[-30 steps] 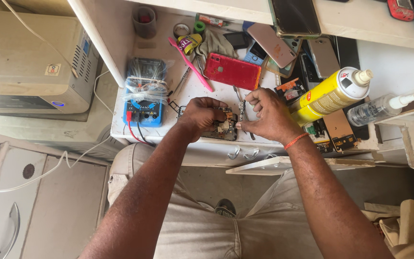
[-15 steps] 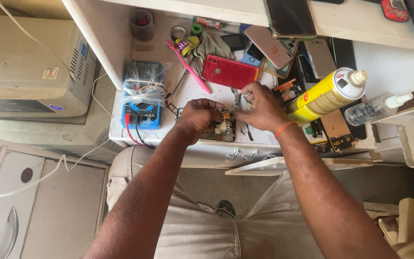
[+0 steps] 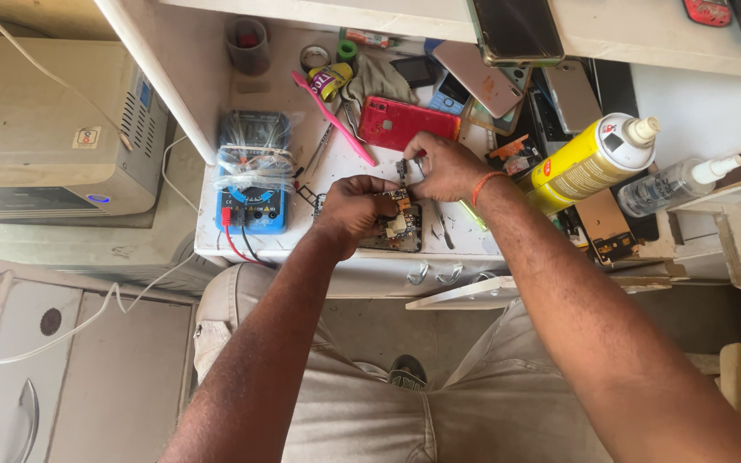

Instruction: The person works at a cluttered repair bench on a disassembled phone motherboard, holding the board steady with one hand while probing and manipulating its components with a small tool in the other hand, occasionally repositioning the board and lifting it to view it from different angles.

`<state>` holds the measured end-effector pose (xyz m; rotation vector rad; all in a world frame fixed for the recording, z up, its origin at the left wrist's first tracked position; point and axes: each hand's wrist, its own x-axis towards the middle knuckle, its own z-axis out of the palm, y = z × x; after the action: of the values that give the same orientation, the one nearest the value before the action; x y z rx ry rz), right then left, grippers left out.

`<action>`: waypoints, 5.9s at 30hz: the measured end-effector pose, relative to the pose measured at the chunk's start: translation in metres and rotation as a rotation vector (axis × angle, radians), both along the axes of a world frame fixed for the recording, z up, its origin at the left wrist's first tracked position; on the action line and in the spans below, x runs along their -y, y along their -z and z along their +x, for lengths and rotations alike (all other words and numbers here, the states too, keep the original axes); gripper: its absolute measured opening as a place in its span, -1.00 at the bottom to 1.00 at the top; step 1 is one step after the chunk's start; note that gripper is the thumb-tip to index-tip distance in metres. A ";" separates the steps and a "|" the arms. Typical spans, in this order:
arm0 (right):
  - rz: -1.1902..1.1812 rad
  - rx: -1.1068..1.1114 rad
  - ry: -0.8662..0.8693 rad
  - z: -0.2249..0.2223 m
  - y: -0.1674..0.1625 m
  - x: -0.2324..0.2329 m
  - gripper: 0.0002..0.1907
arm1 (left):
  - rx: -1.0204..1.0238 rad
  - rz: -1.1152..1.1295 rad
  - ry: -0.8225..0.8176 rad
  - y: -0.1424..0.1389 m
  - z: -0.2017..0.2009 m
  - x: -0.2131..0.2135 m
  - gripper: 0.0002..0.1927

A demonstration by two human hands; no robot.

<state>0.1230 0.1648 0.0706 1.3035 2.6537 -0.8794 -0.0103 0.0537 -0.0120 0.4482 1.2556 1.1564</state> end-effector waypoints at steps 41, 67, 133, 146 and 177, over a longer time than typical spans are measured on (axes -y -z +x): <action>0.016 -0.803 0.250 0.073 0.084 0.065 -0.82 | 0.178 0.200 0.026 0.007 -0.008 0.006 -0.42; -0.335 -0.934 0.332 0.083 0.092 0.067 -0.63 | 0.033 0.385 -0.057 0.017 0.005 0.012 -0.85; -0.703 -0.664 0.340 0.072 0.083 0.018 -0.85 | 0.156 0.237 -0.013 0.006 -0.004 0.012 -0.73; -0.054 -0.847 0.208 0.071 0.104 0.060 -0.75 | 0.110 0.344 -0.025 0.012 0.003 0.011 -0.79; 0.451 -0.825 0.169 0.057 0.093 0.083 -0.96 | 0.080 0.315 0.009 0.010 0.006 0.008 -0.79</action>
<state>0.1797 0.0820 -0.0228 1.5119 3.5866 -1.0566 -0.0043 0.0453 -0.0225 0.6332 1.0038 1.3572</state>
